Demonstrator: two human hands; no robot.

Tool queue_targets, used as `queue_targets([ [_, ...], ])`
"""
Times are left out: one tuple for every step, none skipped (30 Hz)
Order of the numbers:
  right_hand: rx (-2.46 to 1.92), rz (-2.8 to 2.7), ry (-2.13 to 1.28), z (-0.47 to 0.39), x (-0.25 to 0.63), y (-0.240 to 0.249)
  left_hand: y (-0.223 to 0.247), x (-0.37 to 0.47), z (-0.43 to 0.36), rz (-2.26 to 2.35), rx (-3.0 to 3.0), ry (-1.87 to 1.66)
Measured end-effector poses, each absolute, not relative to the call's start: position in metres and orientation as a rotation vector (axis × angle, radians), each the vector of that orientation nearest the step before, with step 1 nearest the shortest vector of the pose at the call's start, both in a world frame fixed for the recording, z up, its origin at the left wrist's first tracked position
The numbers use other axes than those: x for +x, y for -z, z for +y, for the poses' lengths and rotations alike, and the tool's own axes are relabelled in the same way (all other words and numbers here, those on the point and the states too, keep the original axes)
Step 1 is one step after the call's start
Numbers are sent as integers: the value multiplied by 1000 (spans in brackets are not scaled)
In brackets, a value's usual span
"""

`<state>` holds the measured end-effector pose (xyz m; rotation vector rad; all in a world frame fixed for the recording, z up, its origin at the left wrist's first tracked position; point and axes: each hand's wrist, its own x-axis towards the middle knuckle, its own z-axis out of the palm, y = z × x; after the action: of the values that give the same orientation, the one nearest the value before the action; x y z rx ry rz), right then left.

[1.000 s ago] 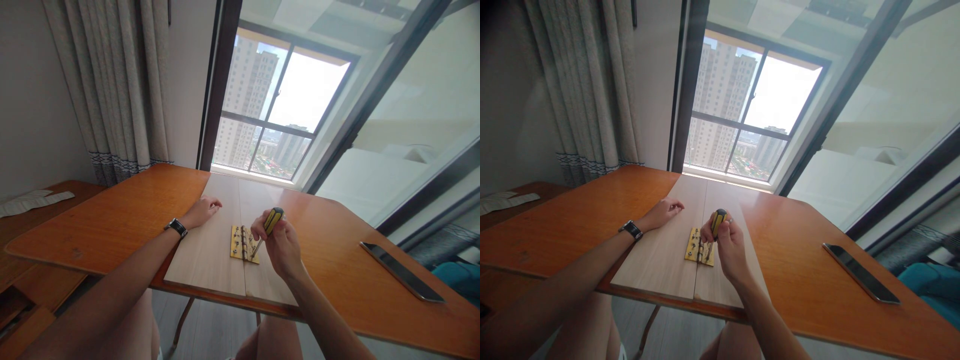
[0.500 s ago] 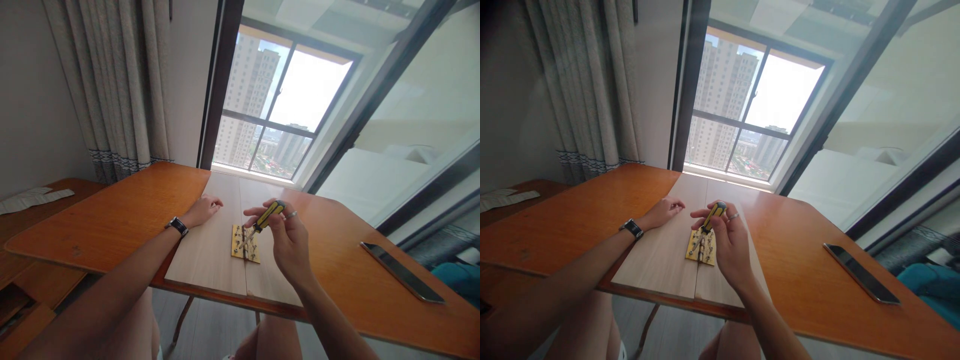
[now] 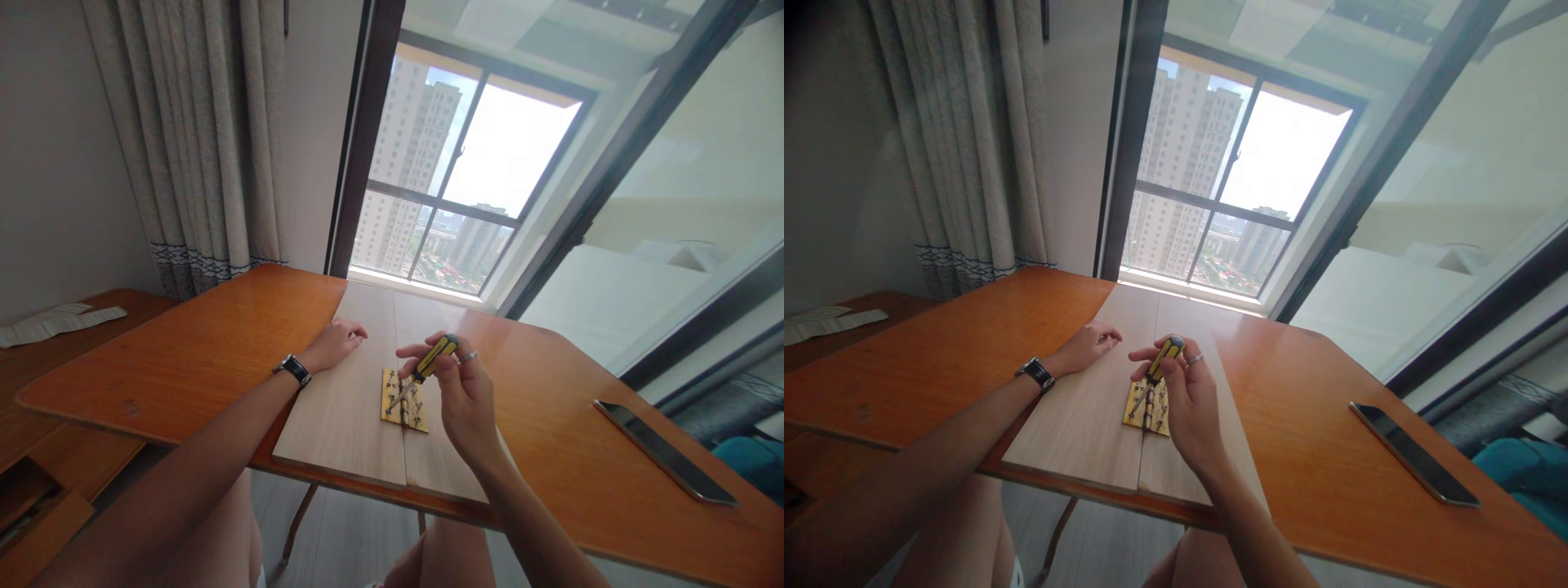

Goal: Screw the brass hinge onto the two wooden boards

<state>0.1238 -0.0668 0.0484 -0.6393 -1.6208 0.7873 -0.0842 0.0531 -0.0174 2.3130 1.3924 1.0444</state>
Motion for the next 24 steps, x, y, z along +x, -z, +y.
queue_targets([
  [-636, -1626, -790, -67, 124, -48, 17, -84, 53, 1392, 2314, -1044],
  [-631, -1630, -791, -68, 124, -48, 17, -84, 53, 1392, 2315, -1044],
  [-625, -1635, -792, -69, 123, -48, 17, -84, 53, 1391, 2316, -1045],
  [-616, -1639, -795, -69, 123, -48, 17, -84, 52, 1391, 2317, -1047],
  [-608, -1641, -799, -70, 123, -48, 17, -84, 52, 1389, 2318, -1048],
  [-605, -1646, -802, -70, 124, -48, 17, -84, 52, 1388, 2319, -1051],
  [-608, -1652, -802, -70, 124, -47, 17, -84, 52, 1387, 2319, -1054],
  [-617, -1658, -799, -69, 125, -47, 17, -84, 52, 1386, 2319, -1058],
  [-628, -1669, -793, -68, 125, -47, 17, -84, 52, 1386, 2318, -1064],
  [-638, -1680, -789, -66, 126, -47, 17, -84, 51, 1387, 2316, -1071],
  [-644, -1687, -789, -65, 127, -48, 17, -84, 51, 1386, 2313, -1080],
  [-642, -1686, -796, -64, 128, -48, 17, -84, 51, 1386, 2310, -1091],
  [-636, -1680, -806, -62, 129, -48, 17, -84, 51, 1383, 2307, -1104],
  [-631, -1674, -815, -61, 130, -48, 18, -84, 51, 1379, 2304, -1118],
  [-630, -1668, -818, -60, 130, -48, 18, -84, 51, 1372, 2301, -1135],
  [-632, -1663, -815, -60, 130, -48, 18, -84, 51, 1365, 2298, -1154],
  [-635, -1658, -806, -60, 130, -48, 18, -84, 52, 1358, 2294, -1176],
  [-636, -1652, -796, -61, 130, -47, 17, -84, 52, 1353, 2289, -1200],
  [-633, -1643, -788, -61, 130, -47, 17, -84, 51, 1352, 2282, -1226],
  [-630, -1636, -781, -62, 130, -47, 17, -85, 50, 1353, 2274, -1252],
  [-630, -1638, -775, -63, 130, -48, 16, -86, 48, 1359, 2266, -1277],
  [-636, -1654, -769, -64, 131, -48, 15, -88, 45, 1368, 2260, -1299],
  [-650, -1678, -759, -65, 132, -49, 14, -91, 41, 1382, 2254, -1313],
  [-671, -1708, -747, -66, 133, -51, 12, -96, 35, 1395, 2249, -1334],
])
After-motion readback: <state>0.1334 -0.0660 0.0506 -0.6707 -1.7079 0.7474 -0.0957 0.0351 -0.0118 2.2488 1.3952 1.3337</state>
